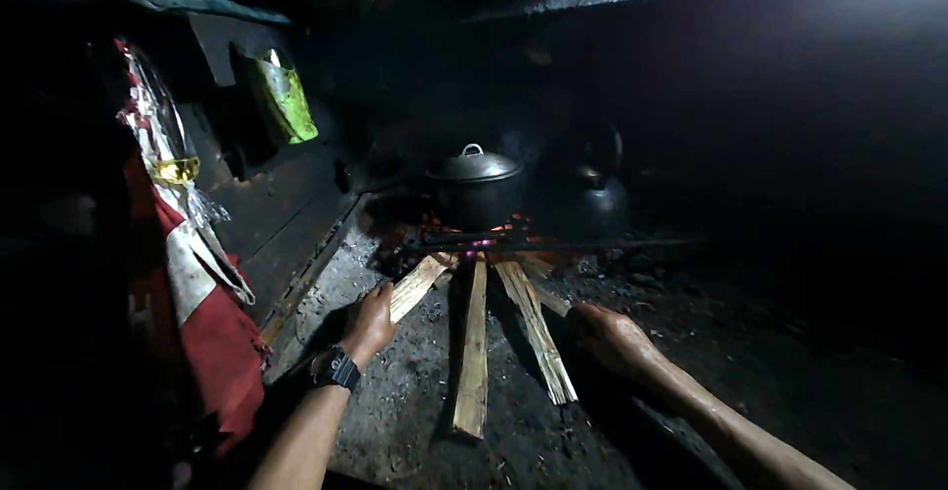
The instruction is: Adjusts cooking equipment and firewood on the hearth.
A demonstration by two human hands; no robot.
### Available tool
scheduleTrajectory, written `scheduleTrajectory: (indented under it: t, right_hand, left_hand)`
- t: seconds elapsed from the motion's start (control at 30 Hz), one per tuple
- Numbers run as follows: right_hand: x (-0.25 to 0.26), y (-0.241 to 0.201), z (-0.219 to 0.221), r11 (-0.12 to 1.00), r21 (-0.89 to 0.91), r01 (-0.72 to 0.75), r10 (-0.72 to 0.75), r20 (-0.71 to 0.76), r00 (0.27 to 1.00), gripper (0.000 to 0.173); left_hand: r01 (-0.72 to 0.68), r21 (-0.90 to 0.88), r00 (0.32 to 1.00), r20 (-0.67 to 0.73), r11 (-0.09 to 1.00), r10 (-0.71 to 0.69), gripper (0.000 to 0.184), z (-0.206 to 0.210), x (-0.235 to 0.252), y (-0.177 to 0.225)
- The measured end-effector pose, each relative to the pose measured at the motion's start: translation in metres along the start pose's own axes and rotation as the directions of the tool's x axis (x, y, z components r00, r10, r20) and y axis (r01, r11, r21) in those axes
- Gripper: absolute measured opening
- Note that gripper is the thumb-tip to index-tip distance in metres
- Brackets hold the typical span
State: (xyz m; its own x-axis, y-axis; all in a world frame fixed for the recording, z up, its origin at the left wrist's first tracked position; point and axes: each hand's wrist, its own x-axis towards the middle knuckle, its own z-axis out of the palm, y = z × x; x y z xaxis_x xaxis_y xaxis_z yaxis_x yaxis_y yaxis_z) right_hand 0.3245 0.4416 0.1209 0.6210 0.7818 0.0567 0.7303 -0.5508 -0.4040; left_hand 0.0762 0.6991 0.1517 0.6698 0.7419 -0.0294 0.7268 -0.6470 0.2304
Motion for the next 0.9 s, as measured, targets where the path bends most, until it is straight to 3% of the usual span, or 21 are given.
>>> scheduleTrajectory:
  t: [0.3, 0.5, 0.73, 0.9]
  right_hand:
    - [0.006, 0.007, 0.008, 0.991, -0.013, 0.134, -0.134, -0.13, 0.982, 0.03]
    - [0.006, 0.01, 0.009, 0.981, 0.015, 0.193, -0.189, -0.151, 0.97, 0.029]
    - [0.008, -0.002, -0.004, 0.998, -0.024, 0.059, -0.058, 0.019, 0.998, 0.041]
    - [0.008, -0.01, -0.005, 1.0, -0.021, -0.019, 0.019, -0.016, 1.0, 0.043]
  left_hand:
    - [-0.001, -0.031, 0.996, -0.087, 1.0, -0.001, 0.075, 0.006, -0.001, -0.004]
    - [-0.002, -0.021, 0.997, -0.071, 1.0, 0.0, 0.075, 0.004, -0.001, -0.003]
    - [0.046, -0.006, 0.996, -0.075, 0.999, -0.046, 0.076, 0.006, -0.003, 0.0]
    - [0.067, -0.004, 0.995, -0.075, 0.998, -0.067, 0.076, 0.007, -0.005, 0.002]
